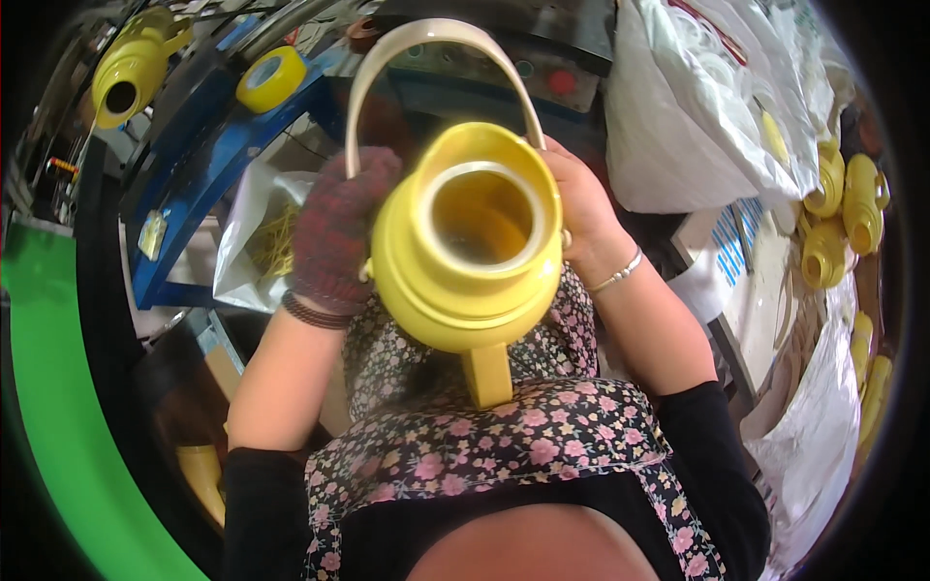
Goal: The person assembles yellow thermal bottles by inserting white rings into the openings, attaching white handles, and placing the assembled units onto a machinery rack.
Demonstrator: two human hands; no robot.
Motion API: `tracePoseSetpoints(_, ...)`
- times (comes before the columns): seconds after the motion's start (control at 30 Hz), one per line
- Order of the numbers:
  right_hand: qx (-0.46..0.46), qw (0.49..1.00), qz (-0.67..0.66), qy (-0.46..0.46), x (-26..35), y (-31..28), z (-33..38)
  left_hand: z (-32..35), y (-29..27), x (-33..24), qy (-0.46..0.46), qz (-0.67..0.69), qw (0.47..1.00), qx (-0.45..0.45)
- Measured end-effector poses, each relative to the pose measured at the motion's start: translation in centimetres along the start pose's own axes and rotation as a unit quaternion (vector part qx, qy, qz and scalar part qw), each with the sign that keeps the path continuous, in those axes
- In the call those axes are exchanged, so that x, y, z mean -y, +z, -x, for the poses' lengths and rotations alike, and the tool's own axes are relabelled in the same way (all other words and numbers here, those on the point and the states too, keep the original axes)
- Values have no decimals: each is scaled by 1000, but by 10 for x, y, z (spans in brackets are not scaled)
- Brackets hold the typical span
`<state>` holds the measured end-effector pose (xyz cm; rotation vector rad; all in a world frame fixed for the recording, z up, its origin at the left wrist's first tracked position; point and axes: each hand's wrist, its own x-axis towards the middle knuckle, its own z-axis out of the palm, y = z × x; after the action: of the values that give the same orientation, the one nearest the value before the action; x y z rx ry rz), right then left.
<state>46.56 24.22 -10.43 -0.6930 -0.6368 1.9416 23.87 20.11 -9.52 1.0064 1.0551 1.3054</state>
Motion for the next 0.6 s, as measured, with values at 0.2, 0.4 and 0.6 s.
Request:
tracePoseSetpoints(0.2,-46,996,-7,79,-8,3,0,12,7,-4,-96,290,950,71)
tracePoseSetpoints(0.4,173,909,165,-340,-6,1,-1,28,21,-20,231,30,972,20)
tracePoseSetpoints(0.6,122,802,365,-456,30,32,46,6,-14,-9,36,358,920,154)
